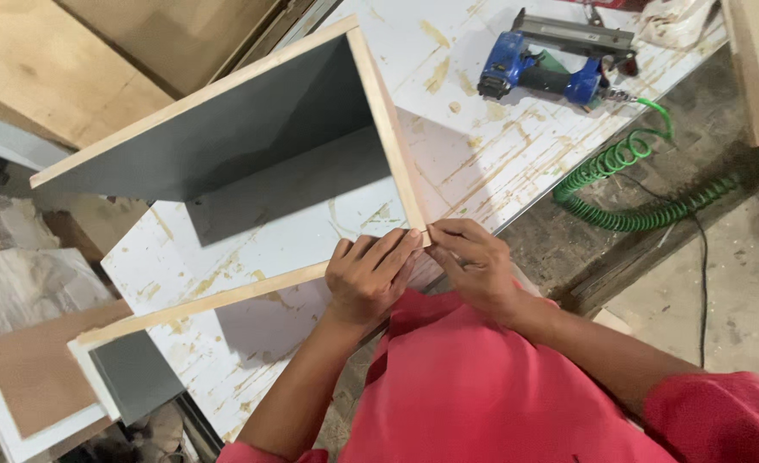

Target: The person assembles a wooden cabinet by attaching a thin wooden strip to a grey panel using a nail gun. They then attach a wooden back panel to the structure, securing it with the nail gun and a drill.

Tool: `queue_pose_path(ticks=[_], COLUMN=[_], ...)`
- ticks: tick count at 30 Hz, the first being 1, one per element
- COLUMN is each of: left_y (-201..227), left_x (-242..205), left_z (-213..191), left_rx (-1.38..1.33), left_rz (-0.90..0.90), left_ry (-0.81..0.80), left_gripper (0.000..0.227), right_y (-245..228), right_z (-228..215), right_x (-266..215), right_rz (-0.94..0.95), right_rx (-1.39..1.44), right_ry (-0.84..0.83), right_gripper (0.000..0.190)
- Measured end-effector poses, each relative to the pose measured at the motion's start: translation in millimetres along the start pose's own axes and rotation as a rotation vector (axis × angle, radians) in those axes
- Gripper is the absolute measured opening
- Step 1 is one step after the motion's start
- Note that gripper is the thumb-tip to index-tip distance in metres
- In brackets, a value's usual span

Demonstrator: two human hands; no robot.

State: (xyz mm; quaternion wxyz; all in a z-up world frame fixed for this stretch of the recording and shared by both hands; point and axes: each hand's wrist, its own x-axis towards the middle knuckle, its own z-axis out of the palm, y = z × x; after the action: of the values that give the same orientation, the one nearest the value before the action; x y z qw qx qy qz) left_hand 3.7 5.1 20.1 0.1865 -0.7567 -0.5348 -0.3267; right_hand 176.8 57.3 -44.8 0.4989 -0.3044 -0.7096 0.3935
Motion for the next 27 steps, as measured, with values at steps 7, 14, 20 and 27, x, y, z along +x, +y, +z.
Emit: queue_pose_path(ticks=[7,14,20,27], left_y=[-0.7,-0.5,-1.3,-2.1], left_x=[-6.3,-1.3,-6.9,-3.6], left_z=[5.5,2.7,5.1,3.1], left_rx=[0.01,-0.03,-0.015,-0.018], left_rz=[-0.002,-0.023,-0.019,-0.007], left_ry=[-0.009,-0.014,-0.023,-0.026], left_gripper=[0.018,0.017,0.02,0.02], right_y=[-0.9,0.9,-7.0,-6.4], right_z=[0.0,1.3,-0.9,2.2], right_x=[2.5,4.7,9.8,9.8], right_rz=[0.018,0.037,0.061,0.054], right_rx=[0.023,0.044,0.014,0.036], right_ry=[0.019,0.001,-0.003,0.014], right_gripper=[0.016,0.017,0.015,0.014])
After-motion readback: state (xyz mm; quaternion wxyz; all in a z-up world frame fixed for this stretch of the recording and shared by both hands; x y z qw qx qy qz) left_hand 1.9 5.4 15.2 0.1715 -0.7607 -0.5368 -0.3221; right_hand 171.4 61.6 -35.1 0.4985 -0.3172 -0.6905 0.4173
